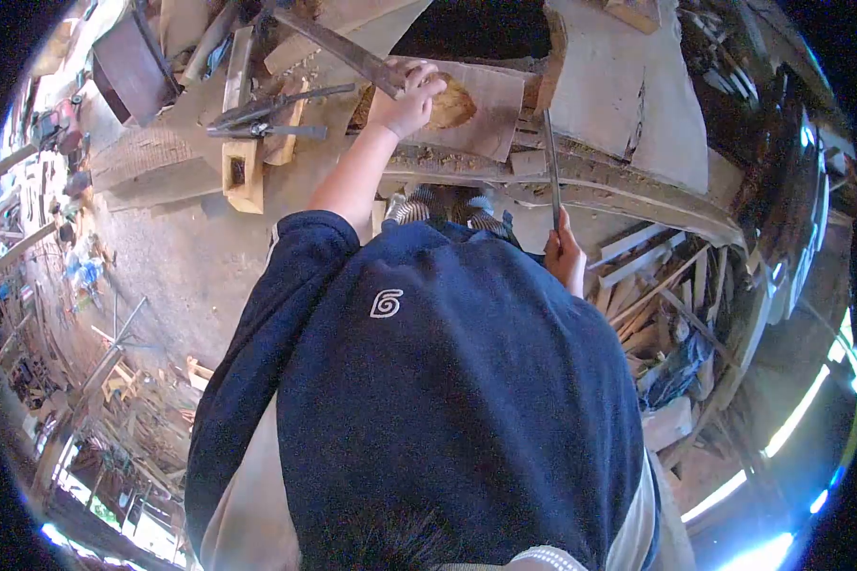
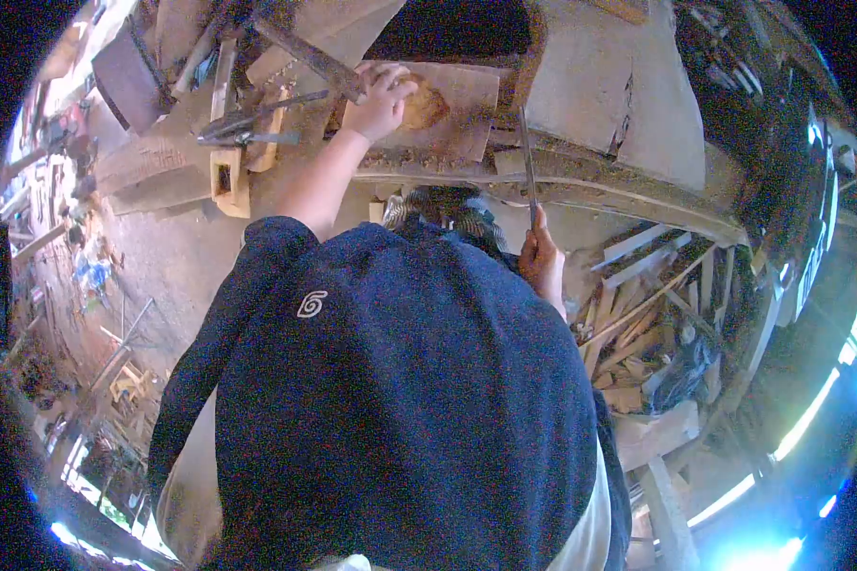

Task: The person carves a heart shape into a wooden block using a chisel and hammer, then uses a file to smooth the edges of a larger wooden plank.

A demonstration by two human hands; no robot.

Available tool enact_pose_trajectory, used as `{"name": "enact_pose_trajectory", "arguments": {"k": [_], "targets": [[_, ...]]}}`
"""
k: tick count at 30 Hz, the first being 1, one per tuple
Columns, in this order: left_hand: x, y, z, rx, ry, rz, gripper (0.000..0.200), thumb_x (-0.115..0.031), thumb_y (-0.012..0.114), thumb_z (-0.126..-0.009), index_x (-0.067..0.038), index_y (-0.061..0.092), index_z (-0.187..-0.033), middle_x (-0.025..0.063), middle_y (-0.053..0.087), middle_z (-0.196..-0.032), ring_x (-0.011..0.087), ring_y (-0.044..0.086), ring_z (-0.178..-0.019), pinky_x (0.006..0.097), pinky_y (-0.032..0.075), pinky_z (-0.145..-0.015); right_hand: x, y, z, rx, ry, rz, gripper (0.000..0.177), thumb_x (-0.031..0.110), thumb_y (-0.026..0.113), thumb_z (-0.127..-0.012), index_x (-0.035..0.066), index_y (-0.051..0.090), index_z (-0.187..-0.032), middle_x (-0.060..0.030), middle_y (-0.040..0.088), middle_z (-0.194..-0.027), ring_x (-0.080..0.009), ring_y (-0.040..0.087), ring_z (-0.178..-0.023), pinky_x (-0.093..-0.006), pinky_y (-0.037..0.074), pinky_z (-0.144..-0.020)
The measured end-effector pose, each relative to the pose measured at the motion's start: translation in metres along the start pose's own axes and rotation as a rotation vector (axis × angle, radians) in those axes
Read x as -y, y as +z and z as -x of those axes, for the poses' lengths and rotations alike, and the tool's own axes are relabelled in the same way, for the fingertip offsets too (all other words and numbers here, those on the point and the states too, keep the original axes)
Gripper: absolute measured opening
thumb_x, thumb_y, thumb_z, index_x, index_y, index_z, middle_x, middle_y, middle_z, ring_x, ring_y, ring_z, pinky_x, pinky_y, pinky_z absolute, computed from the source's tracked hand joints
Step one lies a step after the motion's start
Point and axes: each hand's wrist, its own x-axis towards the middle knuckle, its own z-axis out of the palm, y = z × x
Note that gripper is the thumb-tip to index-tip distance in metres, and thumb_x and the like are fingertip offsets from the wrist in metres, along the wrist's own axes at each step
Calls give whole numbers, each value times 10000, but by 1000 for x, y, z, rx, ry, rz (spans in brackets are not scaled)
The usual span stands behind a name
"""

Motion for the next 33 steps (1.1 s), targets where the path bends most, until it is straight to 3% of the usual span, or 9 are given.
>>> {"name": "enact_pose_trajectory", "arguments": {"k": [2,7,9,13,15,27,30,32,33], "targets": [[-1,2,-1,56,-38,-38,344,-51,640,-668,-228,630,-963,32,581,-1130,268,500,-1140,516,338,-999,2,1,-5,10,2,-9,484,45,490,-929,126,460,-1405,-201,567,-732,-135,478,-621,-307,462,-596],[-2,0,-5,79,4,-41,314,-72,609,-717,-224,657,-988,46,572,-1169,263,489,-1170,521,322,-1013,13,-1,-20,41,39,29,517,43,479,-932,134,408,-1435,-223,632,-860,-178,574,-654,-320,496,-648],[4,17,2,186,11,-51,332,-55,570,-745,-216,675,-1016,94,538,-1236,284,464,-1216,521,292,-1020,6,4,-29,-13,-10,-4,465,90,502,-962,112,432,-1422,-91,600,-753,-96,510,-658,-258,462,-627],[4,17,-3,241,56,-45,367,-54,572,-739,-244,678,-1036,122,513,-1258,307,414,-1252,501,276,-1023,14,5,-46,-58,0,-84,489,80,516,-953,115,420,-1431,-61,562,-698,-111,511,-640,-265,468,-632],[1,10,-6,219,48,-41,353,-60,575,-745,-244,678,-1029,113,517,-1252,303,416,-1246,500,279,-1019,16,5,-55,-28,82,-70,489,54,498,-927,115,435,-1408,-238,624,-852,-214,617,-689,-334,500,-660],[9,26,-10,-19,48,84,205,-70,576,-803,-234,628,-913,33,558,-1074,263,470,-1028,474,300,-835,7,23,-85,-52,39,-103,463,71,522,-931,111,448,-1386,-218,616,-801,-258,603,-666,-339,493,-654],[9,22,-12,-65,77,99,213,-50,576,-773,-223,622,-889,26,561,-1059,263,480,-992,457,300,-806,-5,22,-86,-93,141,-163,440,102,507,-947,93,435,-1381,-221,627,-839,-269,607,-700,-356,494,-678],[10,20,-14,-18,79,77,205,-37,571,-745,-203,606,-860,26,562,-1057,260,495,-981,461,307,-807,-15,17,-89,-378,111,7,333,155,489,-968,36,504,-1278,-124,589,-754,-205,550,-645,-344,469,-612],[10,19,-15,-18,80,79,205,-37,571,-745,-203,606,-860,26,562,-1057,260,495,-981,461,307,-807,-4,7,-91,-447,111,47,243,193,464,-978,31,530,-1146,-165,592,-786,-257,569,-684,-383,472,-650]]}}
